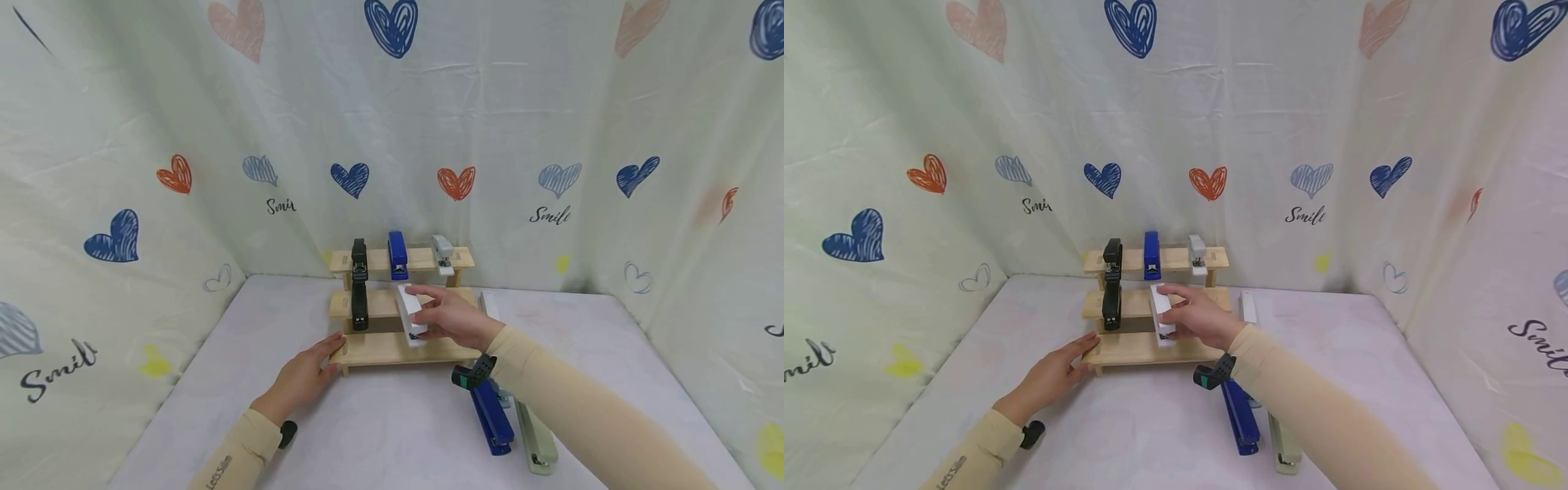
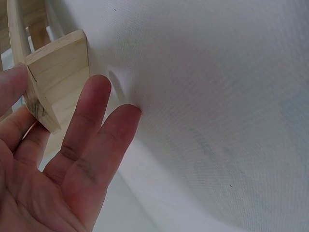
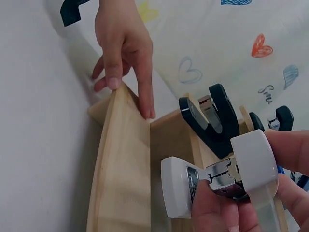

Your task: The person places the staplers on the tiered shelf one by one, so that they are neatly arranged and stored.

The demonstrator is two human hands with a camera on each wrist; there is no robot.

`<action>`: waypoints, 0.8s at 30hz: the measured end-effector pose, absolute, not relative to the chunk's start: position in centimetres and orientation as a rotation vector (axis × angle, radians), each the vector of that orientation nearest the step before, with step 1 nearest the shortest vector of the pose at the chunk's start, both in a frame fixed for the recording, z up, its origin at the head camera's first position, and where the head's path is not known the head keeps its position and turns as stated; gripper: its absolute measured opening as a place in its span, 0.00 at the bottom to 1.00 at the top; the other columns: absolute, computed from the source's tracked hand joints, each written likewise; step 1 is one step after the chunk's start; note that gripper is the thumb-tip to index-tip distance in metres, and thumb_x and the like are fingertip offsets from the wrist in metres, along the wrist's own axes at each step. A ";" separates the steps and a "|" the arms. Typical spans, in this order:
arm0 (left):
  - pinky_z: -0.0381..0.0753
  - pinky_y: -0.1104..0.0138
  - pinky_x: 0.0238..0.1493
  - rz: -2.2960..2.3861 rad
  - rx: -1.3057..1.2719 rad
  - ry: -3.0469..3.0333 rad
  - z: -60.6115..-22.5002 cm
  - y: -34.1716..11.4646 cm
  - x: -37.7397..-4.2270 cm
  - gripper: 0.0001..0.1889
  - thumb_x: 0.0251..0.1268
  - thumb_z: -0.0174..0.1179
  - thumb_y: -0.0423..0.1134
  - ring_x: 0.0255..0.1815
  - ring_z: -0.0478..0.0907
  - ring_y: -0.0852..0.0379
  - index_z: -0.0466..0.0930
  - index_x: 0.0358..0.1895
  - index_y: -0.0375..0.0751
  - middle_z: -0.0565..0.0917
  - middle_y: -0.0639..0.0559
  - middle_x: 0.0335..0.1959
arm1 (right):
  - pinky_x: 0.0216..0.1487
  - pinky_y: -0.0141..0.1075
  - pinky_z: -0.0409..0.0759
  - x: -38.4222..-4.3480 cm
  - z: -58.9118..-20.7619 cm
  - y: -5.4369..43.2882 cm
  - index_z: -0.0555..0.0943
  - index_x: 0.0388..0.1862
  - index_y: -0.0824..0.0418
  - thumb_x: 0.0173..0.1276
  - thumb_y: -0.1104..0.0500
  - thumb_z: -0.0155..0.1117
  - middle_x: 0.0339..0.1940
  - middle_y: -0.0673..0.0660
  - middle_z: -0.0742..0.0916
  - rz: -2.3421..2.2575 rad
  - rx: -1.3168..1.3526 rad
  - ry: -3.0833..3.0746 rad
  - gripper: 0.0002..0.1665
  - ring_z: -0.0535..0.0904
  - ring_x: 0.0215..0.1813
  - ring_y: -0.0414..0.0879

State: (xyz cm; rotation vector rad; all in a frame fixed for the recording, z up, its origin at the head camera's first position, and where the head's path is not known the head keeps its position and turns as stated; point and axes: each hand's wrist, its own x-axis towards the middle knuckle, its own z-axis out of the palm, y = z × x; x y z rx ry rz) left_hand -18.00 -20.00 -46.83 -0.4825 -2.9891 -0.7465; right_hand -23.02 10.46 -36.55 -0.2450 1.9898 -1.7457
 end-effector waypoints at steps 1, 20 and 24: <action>0.73 0.46 0.61 -0.750 -0.482 -2.989 -46.8 -20.0 -18.0 0.29 0.71 0.64 0.41 0.70 0.68 0.44 0.70 0.73 0.44 0.67 0.52 0.75 | 0.50 0.49 0.83 -23.1 -36.5 10.1 0.68 0.75 0.53 0.70 0.66 0.65 0.56 0.67 0.76 -1.746 -0.230 1.999 0.36 0.78 0.53 0.57; 0.77 0.46 0.56 -0.761 -0.499 -2.972 -46.8 -20.1 -18.0 0.29 0.70 0.64 0.41 0.69 0.70 0.43 0.70 0.73 0.45 0.67 0.53 0.75 | 0.53 0.49 0.82 -24.0 -36.9 8.2 0.74 0.70 0.56 0.69 0.67 0.65 0.57 0.64 0.78 -1.798 -0.114 2.047 0.30 0.79 0.53 0.55; 0.76 0.45 0.56 -0.758 -0.500 -2.974 -46.8 -20.1 -18.0 0.29 0.71 0.64 0.41 0.69 0.69 0.43 0.70 0.73 0.45 0.67 0.53 0.75 | 0.51 0.47 0.82 -24.1 -36.9 8.2 0.73 0.70 0.57 0.64 0.71 0.67 0.52 0.64 0.79 -1.814 -0.115 2.020 0.35 0.79 0.50 0.55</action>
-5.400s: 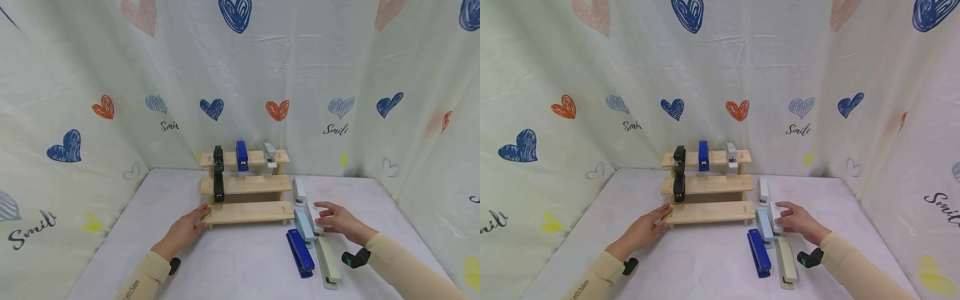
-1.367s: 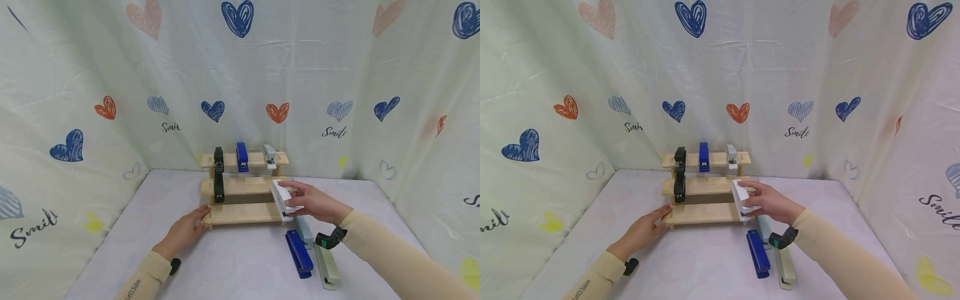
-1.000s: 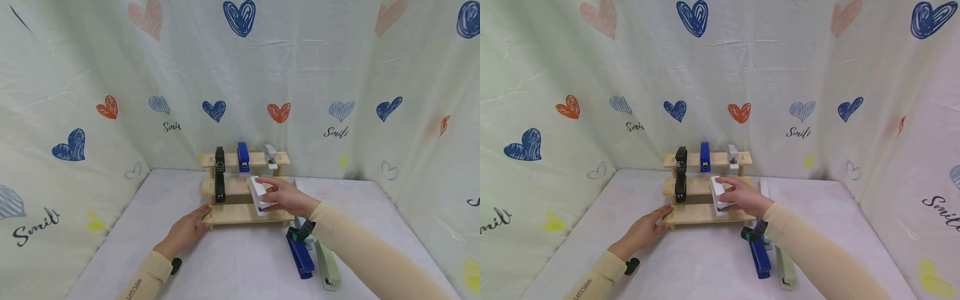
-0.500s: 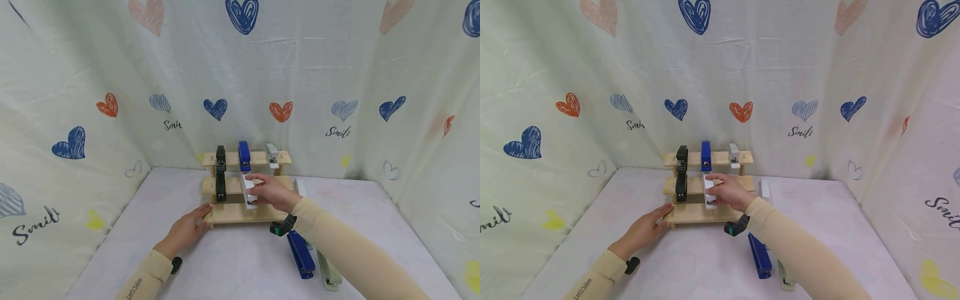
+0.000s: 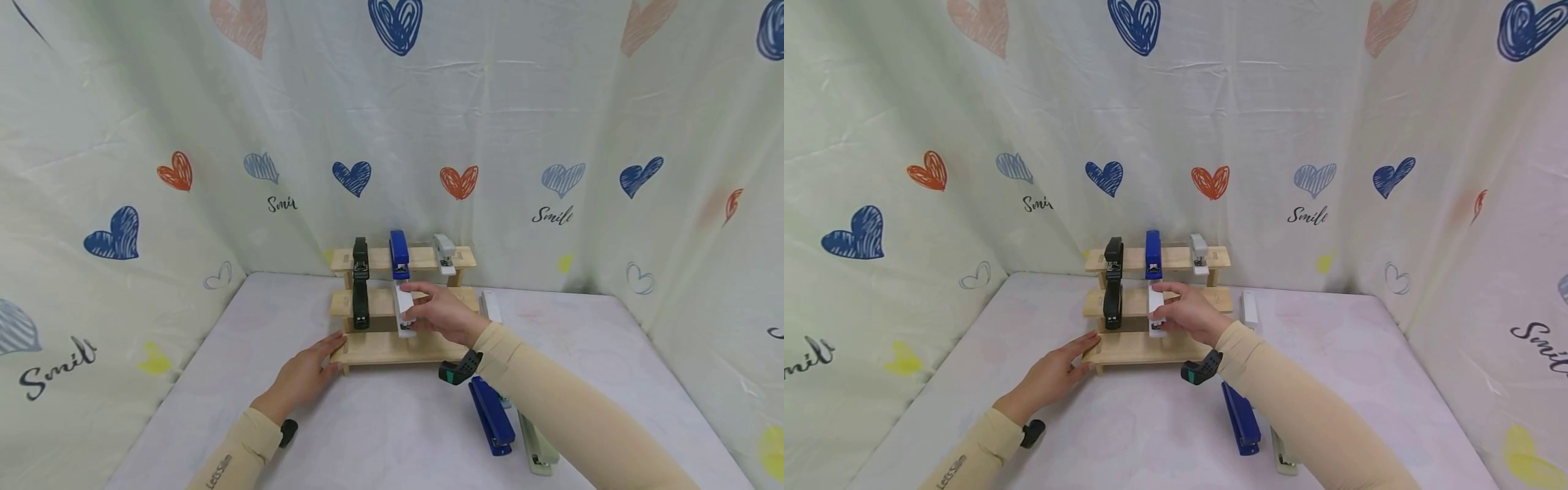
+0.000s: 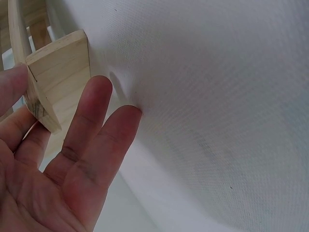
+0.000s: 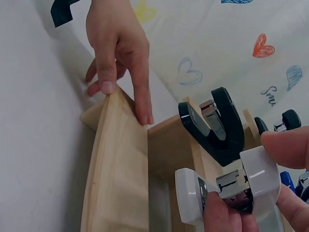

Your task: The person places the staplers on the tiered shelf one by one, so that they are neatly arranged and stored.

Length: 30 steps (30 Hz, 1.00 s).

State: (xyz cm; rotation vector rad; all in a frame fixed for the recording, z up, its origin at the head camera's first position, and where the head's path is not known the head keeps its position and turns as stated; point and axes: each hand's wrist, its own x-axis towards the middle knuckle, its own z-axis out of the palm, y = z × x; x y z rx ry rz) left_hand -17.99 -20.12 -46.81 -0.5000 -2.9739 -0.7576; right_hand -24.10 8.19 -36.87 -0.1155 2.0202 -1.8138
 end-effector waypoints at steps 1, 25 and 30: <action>0.76 0.45 0.56 -0.756 -0.500 -2.975 -46.8 -20.1 -18.0 0.29 0.71 0.63 0.42 0.69 0.69 0.43 0.70 0.73 0.45 0.67 0.52 0.75 | 0.50 0.47 0.83 -24.1 -36.9 8.2 0.73 0.70 0.57 0.64 0.72 0.67 0.51 0.64 0.78 -1.819 -0.119 2.015 0.36 0.79 0.50 0.55; 0.76 0.45 0.56 -0.767 -0.491 -2.981 -46.5 -20.0 -17.9 0.29 0.71 0.63 0.41 0.69 0.69 0.42 0.70 0.73 0.45 0.66 0.52 0.75 | 0.51 0.43 0.83 -23.9 -37.4 7.5 0.76 0.68 0.57 0.64 0.71 0.70 0.58 0.65 0.74 -1.879 -0.085 2.107 0.33 0.80 0.50 0.52; 0.75 0.45 0.57 -0.776 -0.483 -2.987 -46.5 -20.0 -17.9 0.29 0.71 0.63 0.42 0.69 0.69 0.42 0.69 0.73 0.45 0.66 0.52 0.75 | 0.51 0.43 0.83 -23.9 -37.5 7.5 0.76 0.68 0.58 0.64 0.71 0.70 0.57 0.65 0.73 -1.894 -0.098 2.091 0.33 0.80 0.48 0.51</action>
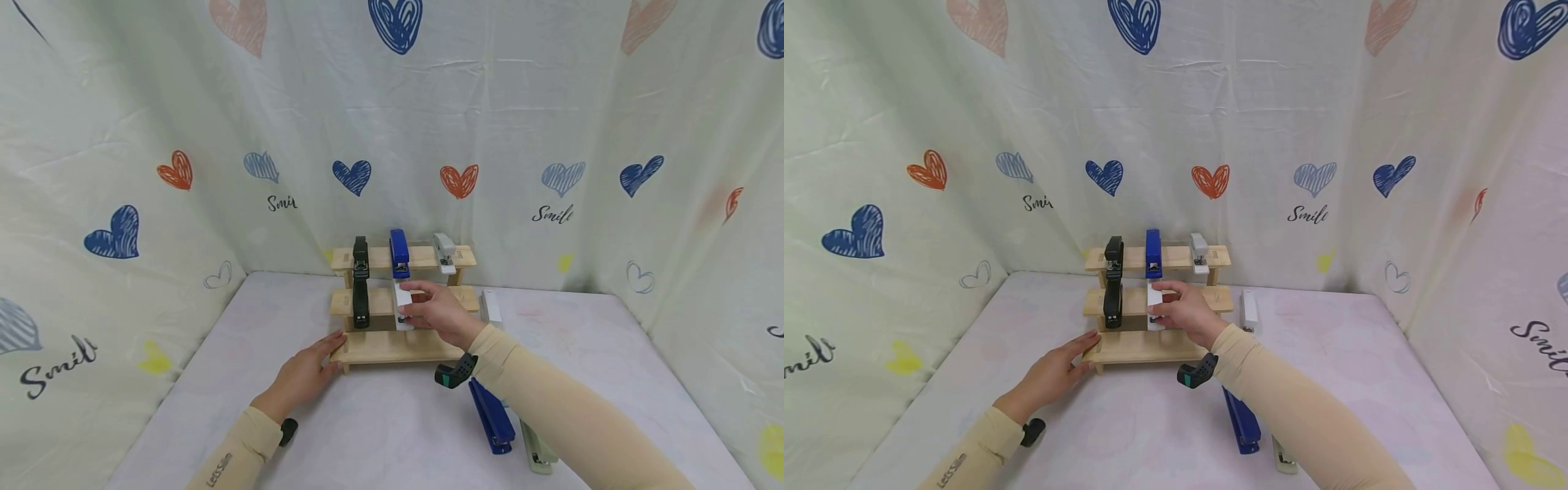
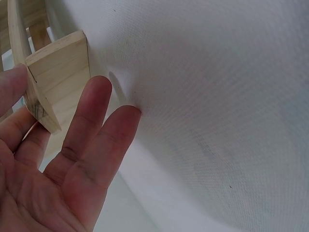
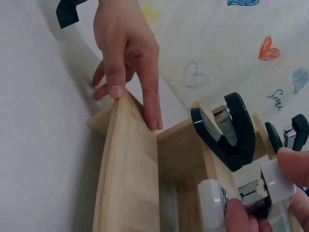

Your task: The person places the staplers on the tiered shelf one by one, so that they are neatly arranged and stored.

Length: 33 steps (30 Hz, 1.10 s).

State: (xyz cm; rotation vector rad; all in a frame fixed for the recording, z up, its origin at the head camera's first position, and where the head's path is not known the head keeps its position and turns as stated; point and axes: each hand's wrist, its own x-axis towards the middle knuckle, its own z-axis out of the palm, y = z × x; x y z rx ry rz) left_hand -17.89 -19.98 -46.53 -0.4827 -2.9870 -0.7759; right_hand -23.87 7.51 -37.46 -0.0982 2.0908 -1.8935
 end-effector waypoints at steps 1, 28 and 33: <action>0.75 0.45 0.57 -0.776 -0.482 -2.988 -46.5 -20.0 -17.9 0.29 0.71 0.63 0.42 0.69 0.68 0.42 0.69 0.73 0.46 0.66 0.52 0.75 | 0.51 0.43 0.83 -23.9 -37.5 7.5 0.76 0.68 0.59 0.64 0.71 0.69 0.57 0.65 0.73 -1.896 -0.101 2.087 0.33 0.80 0.48 0.51; 0.74 0.44 0.58 -0.771 -0.481 -2.990 -46.6 -19.9 -17.9 0.29 0.71 0.63 0.41 0.69 0.69 0.42 0.69 0.73 0.46 0.65 0.53 0.75 | 0.56 0.47 0.80 -23.3 -37.1 10.2 0.69 0.74 0.60 0.68 0.71 0.66 0.63 0.69 0.72 -1.878 -0.151 2.036 0.36 0.77 0.55 0.54; 0.75 0.45 0.57 -0.753 -0.486 -2.984 -46.8 -20.0 -17.9 0.29 0.71 0.63 0.41 0.69 0.69 0.42 0.69 0.74 0.46 0.65 0.52 0.75 | 0.56 0.46 0.80 -22.6 -37.2 13.6 0.64 0.76 0.62 0.69 0.68 0.65 0.66 0.70 0.70 -1.783 -0.191 2.112 0.38 0.76 0.58 0.56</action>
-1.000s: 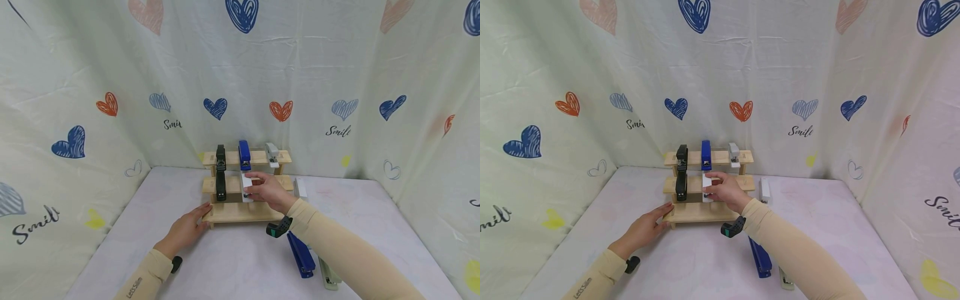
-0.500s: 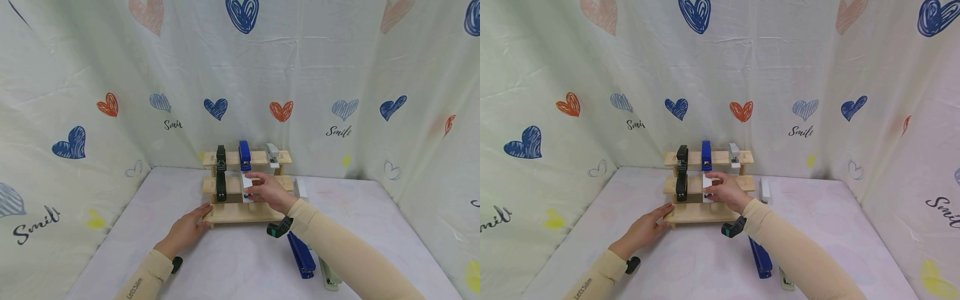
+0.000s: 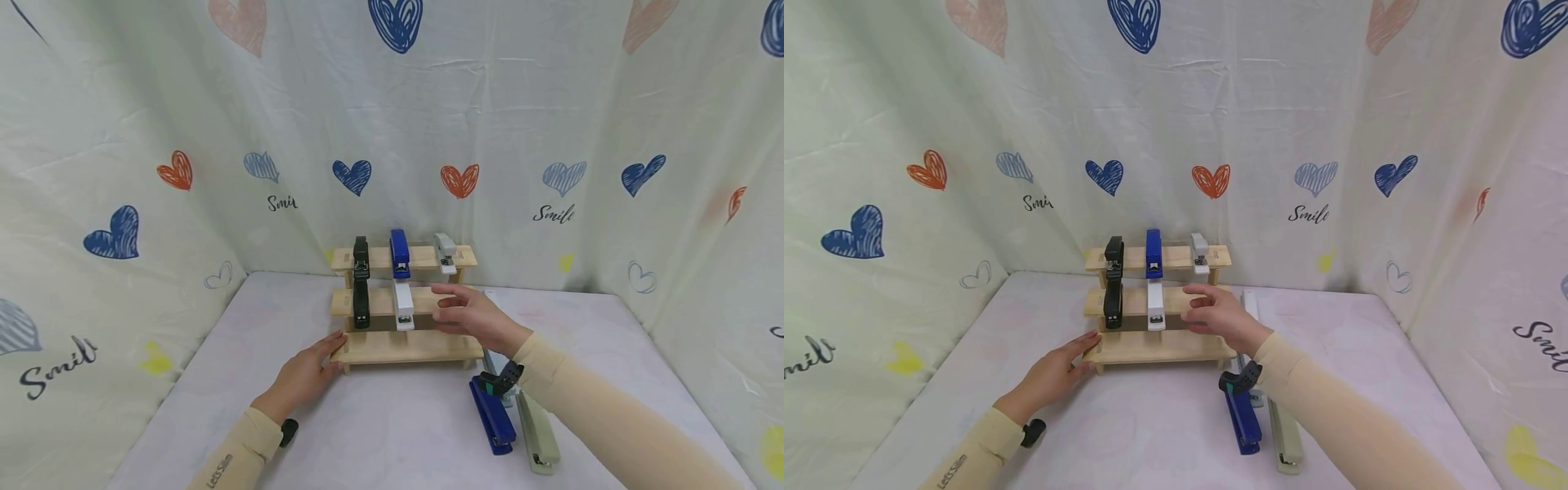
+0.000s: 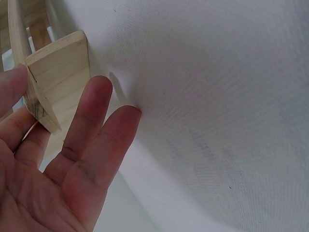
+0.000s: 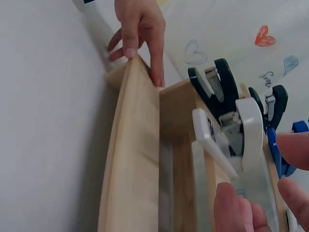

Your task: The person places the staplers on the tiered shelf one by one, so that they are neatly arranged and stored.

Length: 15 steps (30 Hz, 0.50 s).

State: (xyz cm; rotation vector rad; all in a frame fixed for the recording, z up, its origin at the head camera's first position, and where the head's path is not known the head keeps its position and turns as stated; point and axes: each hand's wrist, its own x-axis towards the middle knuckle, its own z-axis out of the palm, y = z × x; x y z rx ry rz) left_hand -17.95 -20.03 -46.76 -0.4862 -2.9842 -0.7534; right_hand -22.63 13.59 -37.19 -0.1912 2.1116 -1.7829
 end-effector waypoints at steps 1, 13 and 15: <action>0.75 0.45 0.57 -0.749 -0.488 -2.984 -46.8 -20.0 -18.0 0.29 0.71 0.63 0.41 0.69 0.69 0.42 0.69 0.74 0.46 0.65 0.52 0.75 | 0.56 0.46 0.80 -22.5 -37.3 14.4 0.64 0.76 0.62 0.69 0.67 0.65 0.65 0.70 0.70 -1.758 -0.187 2.139 0.38 0.77 0.58 0.57; 0.75 0.46 0.57 -0.739 -0.480 -2.990 -46.7 -19.9 -17.9 0.29 0.71 0.63 0.42 0.69 0.69 0.42 0.69 0.73 0.44 0.66 0.51 0.75 | 0.54 0.50 0.81 -18.1 -39.8 23.9 0.62 0.76 0.64 0.71 0.62 0.65 0.65 0.72 0.71 -1.575 -0.027 2.304 0.38 0.77 0.59 0.59; 0.75 0.45 0.57 -0.741 -0.478 -2.989 -46.6 -19.8 -17.8 0.29 0.71 0.64 0.41 0.69 0.69 0.42 0.69 0.73 0.44 0.66 0.51 0.75 | 0.53 0.50 0.81 -17.3 -40.4 25.1 0.62 0.76 0.65 0.71 0.62 0.66 0.64 0.72 0.72 -1.552 0.000 2.323 0.38 0.78 0.58 0.57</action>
